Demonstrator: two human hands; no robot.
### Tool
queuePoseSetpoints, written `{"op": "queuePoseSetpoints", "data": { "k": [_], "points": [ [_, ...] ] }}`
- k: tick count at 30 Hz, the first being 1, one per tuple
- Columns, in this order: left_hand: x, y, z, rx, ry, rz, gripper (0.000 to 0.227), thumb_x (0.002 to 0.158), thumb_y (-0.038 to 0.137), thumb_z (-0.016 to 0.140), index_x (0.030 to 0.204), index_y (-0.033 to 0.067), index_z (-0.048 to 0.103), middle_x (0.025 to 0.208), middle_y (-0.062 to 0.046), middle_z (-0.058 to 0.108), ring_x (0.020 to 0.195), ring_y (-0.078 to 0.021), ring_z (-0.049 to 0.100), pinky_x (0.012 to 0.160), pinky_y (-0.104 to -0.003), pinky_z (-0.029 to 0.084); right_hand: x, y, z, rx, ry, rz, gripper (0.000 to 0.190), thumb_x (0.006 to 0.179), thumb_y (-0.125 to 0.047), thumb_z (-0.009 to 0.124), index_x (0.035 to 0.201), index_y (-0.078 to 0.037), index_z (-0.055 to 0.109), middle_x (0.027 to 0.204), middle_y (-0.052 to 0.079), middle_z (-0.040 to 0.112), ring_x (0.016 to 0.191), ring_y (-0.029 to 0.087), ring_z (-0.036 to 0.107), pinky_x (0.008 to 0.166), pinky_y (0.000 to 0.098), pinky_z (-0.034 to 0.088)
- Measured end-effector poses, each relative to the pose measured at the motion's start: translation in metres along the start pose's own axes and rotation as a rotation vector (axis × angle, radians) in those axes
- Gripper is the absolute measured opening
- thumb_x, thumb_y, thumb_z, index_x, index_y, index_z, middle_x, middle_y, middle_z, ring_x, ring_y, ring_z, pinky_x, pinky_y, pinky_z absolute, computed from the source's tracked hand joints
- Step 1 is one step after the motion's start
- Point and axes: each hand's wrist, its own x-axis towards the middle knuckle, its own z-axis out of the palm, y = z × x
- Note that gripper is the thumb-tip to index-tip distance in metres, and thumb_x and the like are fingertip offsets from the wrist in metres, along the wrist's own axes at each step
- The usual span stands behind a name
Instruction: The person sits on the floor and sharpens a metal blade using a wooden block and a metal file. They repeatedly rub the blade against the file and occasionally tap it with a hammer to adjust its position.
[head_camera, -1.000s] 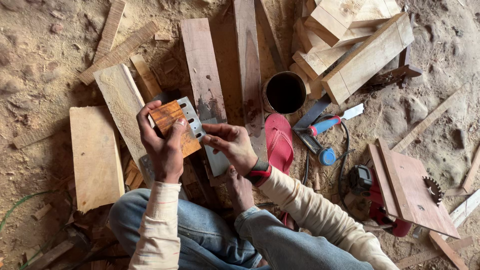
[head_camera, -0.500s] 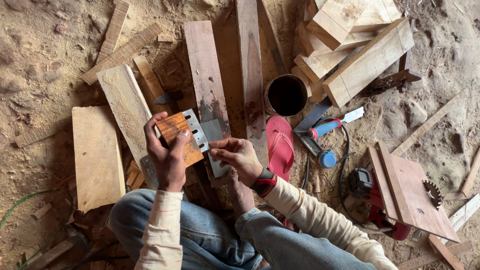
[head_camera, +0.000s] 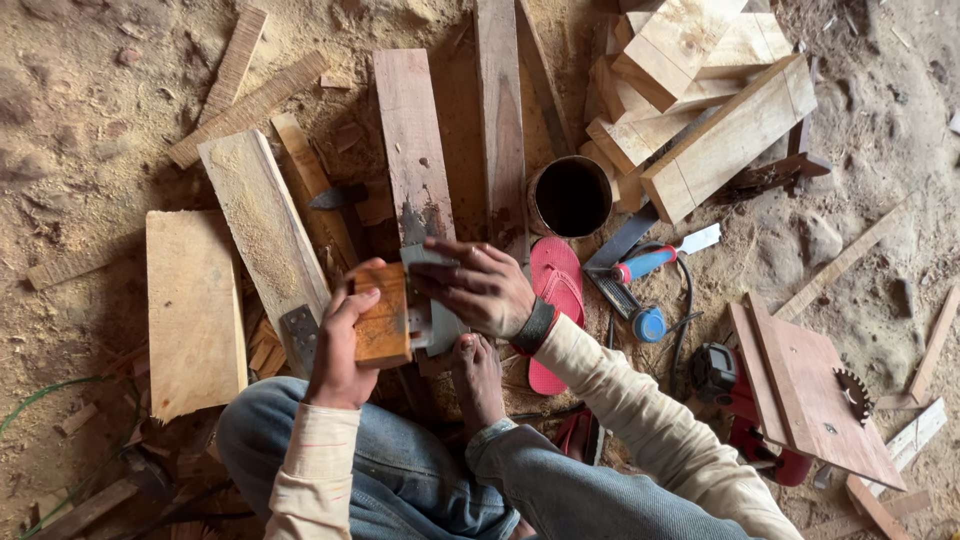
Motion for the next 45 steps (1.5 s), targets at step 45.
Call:
{"op": "queuePoseSetpoints", "data": {
  "k": [45],
  "points": [
    [-0.006, -0.037, -0.033, 0.391, 0.060, 0.194, 0.064, 0.082, 0.021, 0.081, 0.139, 0.0011, 0.057, 0.128, -0.013, 0.067, 0.122, -0.0244, 0.063, 0.110, -0.043, 0.051, -0.058, -0.014, 0.081, 1.218, 0.165, 1.350, 0.028, 0.087, -0.006, 0.081, 0.111, 0.006, 0.072, 0.099, 0.011, 0.078, 0.084, 0.013, 0.074, 0.078, 0.0299, 0.064]
  ]
}}
